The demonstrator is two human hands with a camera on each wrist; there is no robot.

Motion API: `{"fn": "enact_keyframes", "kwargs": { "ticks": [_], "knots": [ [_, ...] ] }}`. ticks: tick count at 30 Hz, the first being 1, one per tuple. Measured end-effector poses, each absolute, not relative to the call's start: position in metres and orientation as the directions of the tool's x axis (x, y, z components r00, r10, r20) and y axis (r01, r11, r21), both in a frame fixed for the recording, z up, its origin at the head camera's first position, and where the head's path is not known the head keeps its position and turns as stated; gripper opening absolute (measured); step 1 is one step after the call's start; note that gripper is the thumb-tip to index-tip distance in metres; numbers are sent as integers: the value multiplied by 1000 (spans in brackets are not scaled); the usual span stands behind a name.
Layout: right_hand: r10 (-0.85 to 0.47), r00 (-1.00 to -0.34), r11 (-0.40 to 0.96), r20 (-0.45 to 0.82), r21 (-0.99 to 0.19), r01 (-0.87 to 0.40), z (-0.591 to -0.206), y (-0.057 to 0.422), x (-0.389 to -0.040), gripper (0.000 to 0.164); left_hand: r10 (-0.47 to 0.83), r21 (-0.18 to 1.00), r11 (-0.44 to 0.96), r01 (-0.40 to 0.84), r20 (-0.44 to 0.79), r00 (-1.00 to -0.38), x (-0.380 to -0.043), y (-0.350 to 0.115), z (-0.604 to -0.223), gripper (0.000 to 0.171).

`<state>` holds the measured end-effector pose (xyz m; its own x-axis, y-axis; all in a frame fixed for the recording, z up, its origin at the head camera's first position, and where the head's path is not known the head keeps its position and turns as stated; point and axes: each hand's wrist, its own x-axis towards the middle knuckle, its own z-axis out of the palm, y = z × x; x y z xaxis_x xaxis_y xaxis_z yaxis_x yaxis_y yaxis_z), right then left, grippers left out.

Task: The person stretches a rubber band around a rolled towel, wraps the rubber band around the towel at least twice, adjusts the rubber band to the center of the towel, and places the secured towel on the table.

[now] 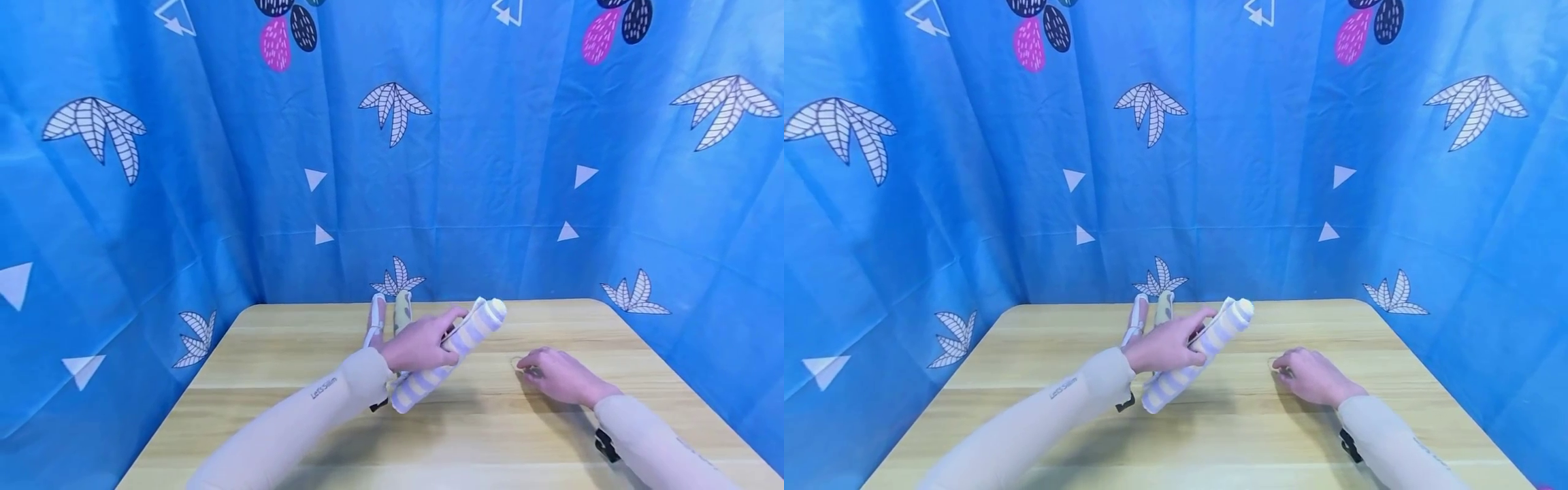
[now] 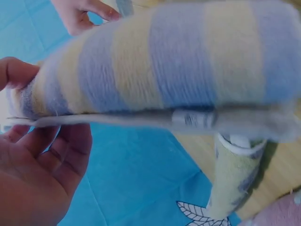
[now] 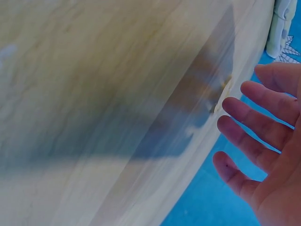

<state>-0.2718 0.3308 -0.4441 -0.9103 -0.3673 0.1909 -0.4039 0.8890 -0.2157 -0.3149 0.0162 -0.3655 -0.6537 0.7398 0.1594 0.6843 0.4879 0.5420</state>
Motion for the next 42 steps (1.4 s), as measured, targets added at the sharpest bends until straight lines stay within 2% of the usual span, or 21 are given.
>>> {"fn": "enact_keyframes", "kwargs": {
  "ticks": [7,11,18,27,36,42],
  "knots": [
    [-371,-910,888,187,-216,-406,-447,330,-276,23,730,310,618,722,114,-674,-307,9,-370,71],
    [-366,-914,889,173,-226,-399,-449,329,-277,23,714,243,652,719,126,-689,-305,5,-377,67],
    [-371,-912,886,175,-226,-404,-449,328,-277,23,709,260,647,717,141,-691,-306,6,-393,61],
    [-355,-918,893,176,-227,-389,-449,327,-277,22,686,295,649,701,170,-707,-308,8,-405,34],
    [-373,-907,887,197,-210,-411,-451,328,-278,21,674,305,659,687,164,-720,-310,12,-413,47],
    [-378,-896,890,233,-174,-421,-448,328,-279,22,674,247,662,707,217,-707,-313,12,-410,39]
  ]
}}
